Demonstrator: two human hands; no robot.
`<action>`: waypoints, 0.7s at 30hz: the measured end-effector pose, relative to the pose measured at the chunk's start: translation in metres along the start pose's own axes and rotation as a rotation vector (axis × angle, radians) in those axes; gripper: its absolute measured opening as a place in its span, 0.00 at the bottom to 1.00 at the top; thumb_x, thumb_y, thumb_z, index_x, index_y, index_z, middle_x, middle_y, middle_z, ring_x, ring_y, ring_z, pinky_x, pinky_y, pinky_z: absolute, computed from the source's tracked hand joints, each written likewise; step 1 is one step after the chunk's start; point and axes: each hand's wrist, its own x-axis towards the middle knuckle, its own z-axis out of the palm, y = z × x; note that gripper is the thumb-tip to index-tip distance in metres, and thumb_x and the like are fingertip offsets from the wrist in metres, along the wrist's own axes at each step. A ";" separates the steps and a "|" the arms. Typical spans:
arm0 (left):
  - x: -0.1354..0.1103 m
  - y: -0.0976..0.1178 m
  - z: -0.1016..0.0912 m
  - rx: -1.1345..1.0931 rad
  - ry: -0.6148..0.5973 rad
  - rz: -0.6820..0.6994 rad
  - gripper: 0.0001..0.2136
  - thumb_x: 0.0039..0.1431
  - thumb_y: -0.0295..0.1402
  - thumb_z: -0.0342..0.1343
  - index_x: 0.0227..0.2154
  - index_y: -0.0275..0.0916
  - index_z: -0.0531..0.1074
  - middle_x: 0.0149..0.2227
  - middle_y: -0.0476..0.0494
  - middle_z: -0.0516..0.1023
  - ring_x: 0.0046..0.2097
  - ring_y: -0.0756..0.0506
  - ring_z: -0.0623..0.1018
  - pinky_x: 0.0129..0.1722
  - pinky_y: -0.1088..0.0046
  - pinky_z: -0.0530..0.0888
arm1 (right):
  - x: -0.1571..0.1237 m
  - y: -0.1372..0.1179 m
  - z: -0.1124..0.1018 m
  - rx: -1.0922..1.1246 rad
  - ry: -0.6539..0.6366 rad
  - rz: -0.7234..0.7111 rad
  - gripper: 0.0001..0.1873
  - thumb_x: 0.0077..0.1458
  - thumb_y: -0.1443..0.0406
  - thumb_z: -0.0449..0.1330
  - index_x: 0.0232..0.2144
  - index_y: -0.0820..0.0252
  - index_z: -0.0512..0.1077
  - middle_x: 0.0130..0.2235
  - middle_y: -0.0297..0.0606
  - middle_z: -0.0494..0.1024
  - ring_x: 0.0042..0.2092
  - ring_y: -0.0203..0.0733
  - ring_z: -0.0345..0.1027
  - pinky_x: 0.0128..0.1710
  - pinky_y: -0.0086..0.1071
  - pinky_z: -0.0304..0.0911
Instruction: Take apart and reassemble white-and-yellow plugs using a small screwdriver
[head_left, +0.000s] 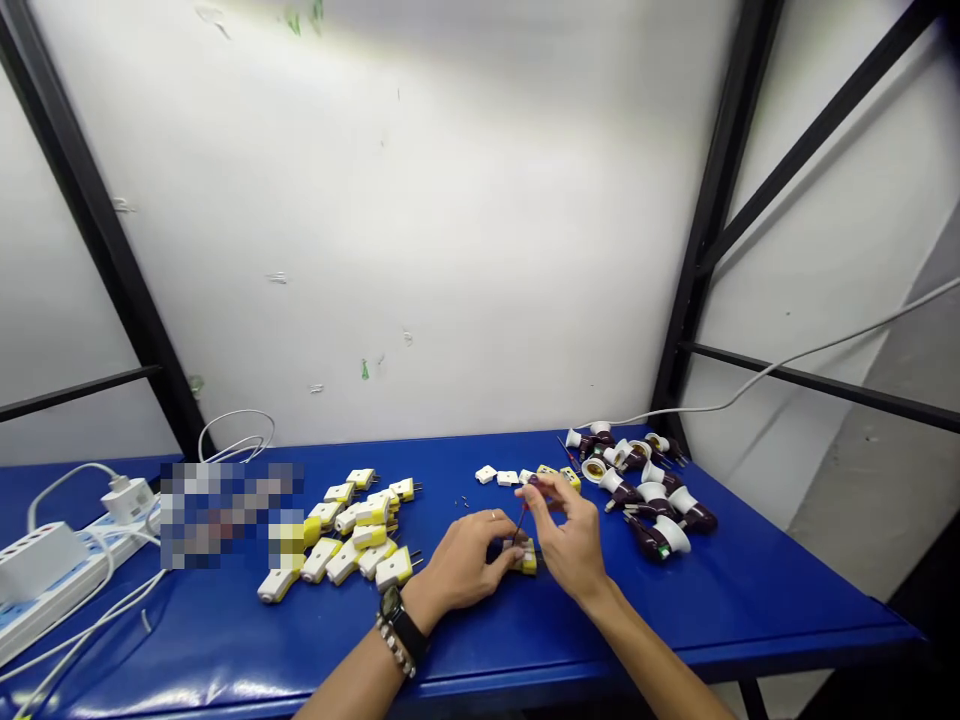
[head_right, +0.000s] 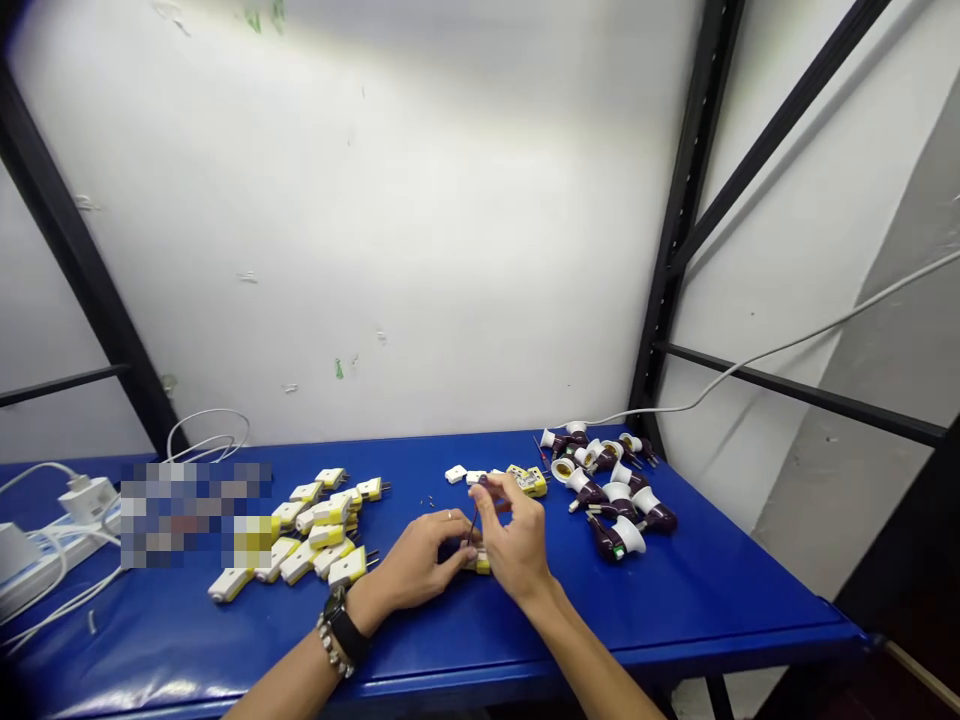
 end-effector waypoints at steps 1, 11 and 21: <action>-0.001 0.001 -0.001 0.009 -0.024 0.007 0.08 0.62 0.32 0.60 0.43 0.44 0.78 0.44 0.47 0.81 0.46 0.44 0.79 0.48 0.71 0.72 | 0.003 0.000 -0.004 0.042 0.069 0.019 0.12 0.64 0.56 0.58 0.39 0.58 0.72 0.32 0.39 0.81 0.32 0.43 0.77 0.34 0.34 0.73; 0.000 -0.021 -0.047 0.153 0.400 -0.082 0.09 0.62 0.35 0.59 0.44 0.42 0.77 0.43 0.43 0.81 0.45 0.43 0.78 0.48 0.68 0.73 | 0.078 0.055 -0.055 -0.539 -0.086 0.014 0.16 0.60 0.54 0.57 0.38 0.60 0.76 0.39 0.43 0.79 0.41 0.48 0.73 0.43 0.39 0.66; -0.038 -0.079 -0.151 0.465 0.121 -0.741 0.18 0.56 0.50 0.57 0.40 0.44 0.79 0.41 0.42 0.84 0.44 0.37 0.81 0.36 0.69 0.72 | 0.071 0.092 -0.065 -0.744 -0.414 0.173 0.19 0.55 0.53 0.62 0.43 0.58 0.79 0.44 0.46 0.80 0.45 0.53 0.74 0.41 0.37 0.63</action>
